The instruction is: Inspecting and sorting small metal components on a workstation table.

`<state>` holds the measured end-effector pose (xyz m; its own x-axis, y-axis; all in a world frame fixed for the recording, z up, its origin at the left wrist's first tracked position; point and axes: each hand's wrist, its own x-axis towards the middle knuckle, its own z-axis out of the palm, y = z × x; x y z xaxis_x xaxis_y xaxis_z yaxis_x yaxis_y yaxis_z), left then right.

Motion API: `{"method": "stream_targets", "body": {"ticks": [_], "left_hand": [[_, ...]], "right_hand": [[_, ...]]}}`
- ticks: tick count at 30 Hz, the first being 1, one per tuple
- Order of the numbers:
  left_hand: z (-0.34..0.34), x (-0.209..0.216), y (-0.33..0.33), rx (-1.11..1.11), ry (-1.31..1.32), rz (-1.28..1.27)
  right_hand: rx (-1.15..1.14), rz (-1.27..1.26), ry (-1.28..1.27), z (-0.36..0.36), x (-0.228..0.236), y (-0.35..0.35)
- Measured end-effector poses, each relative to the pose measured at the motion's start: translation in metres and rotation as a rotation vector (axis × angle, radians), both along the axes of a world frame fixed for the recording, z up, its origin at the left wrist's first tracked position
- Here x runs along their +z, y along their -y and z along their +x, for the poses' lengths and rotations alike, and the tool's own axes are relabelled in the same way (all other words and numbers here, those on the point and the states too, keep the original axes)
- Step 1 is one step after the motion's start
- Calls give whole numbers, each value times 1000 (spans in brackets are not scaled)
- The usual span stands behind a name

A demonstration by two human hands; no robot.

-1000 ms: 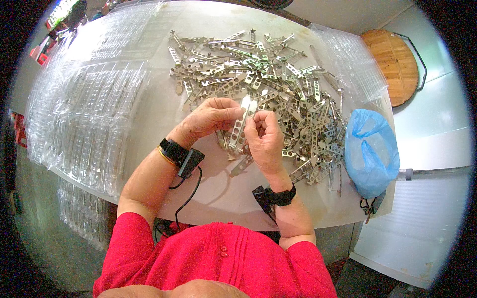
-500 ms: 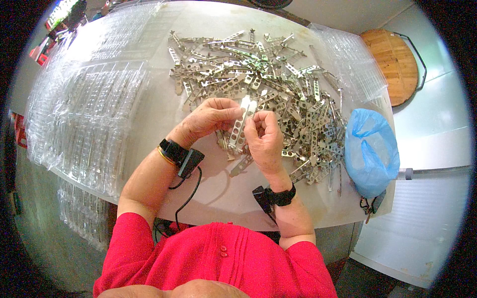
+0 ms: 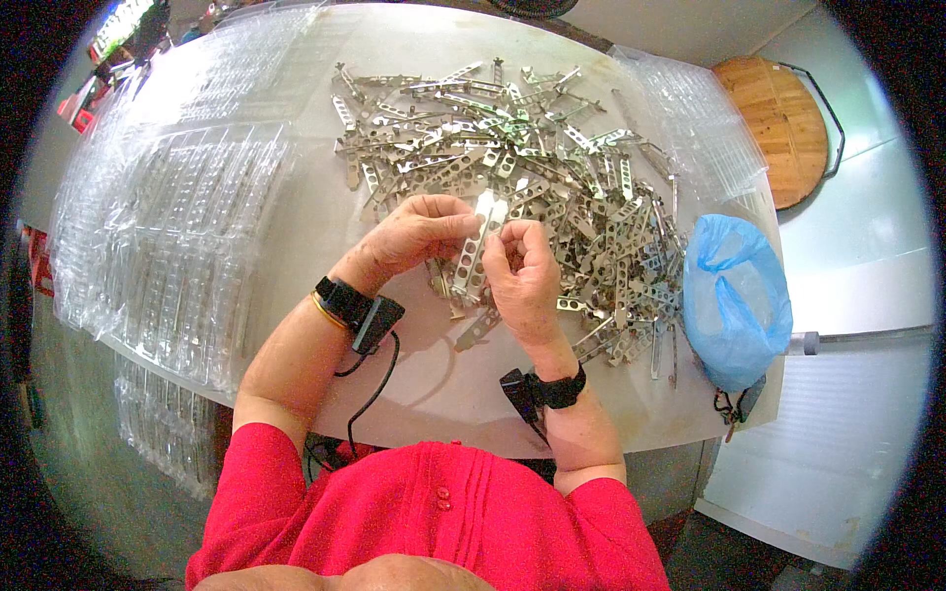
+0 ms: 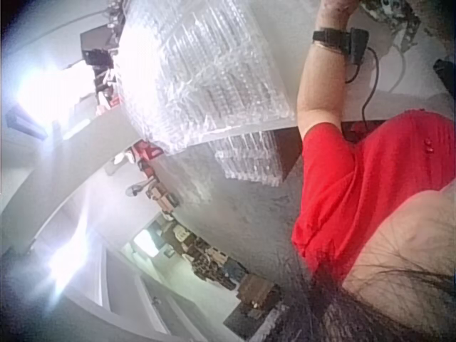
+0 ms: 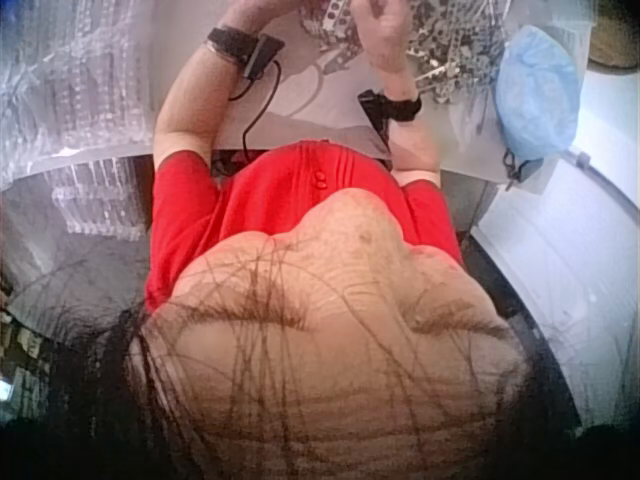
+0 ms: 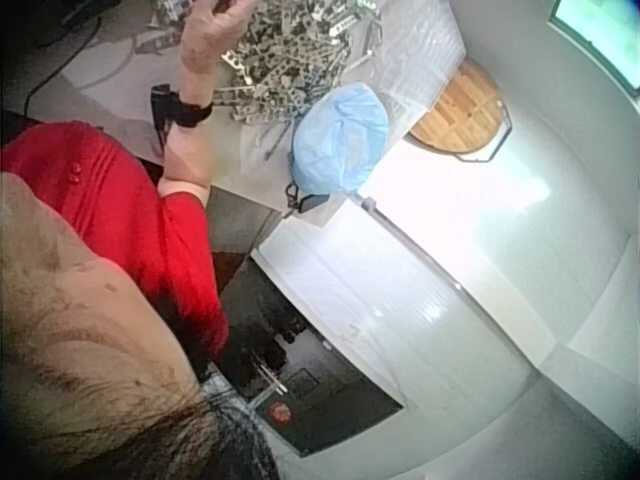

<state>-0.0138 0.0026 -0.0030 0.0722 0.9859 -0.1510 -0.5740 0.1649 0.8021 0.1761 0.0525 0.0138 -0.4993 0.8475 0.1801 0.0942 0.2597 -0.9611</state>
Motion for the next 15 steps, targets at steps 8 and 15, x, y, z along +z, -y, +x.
{"method": "stream_targets", "body": {"ticks": [8,15], "left_hand": [[0,-1,0,8,37,21],[1,0,-3,104,70,72]], "right_hand": [[7,-3,-8,0,2,0],[10,-35,-96,0,3,0]]}}
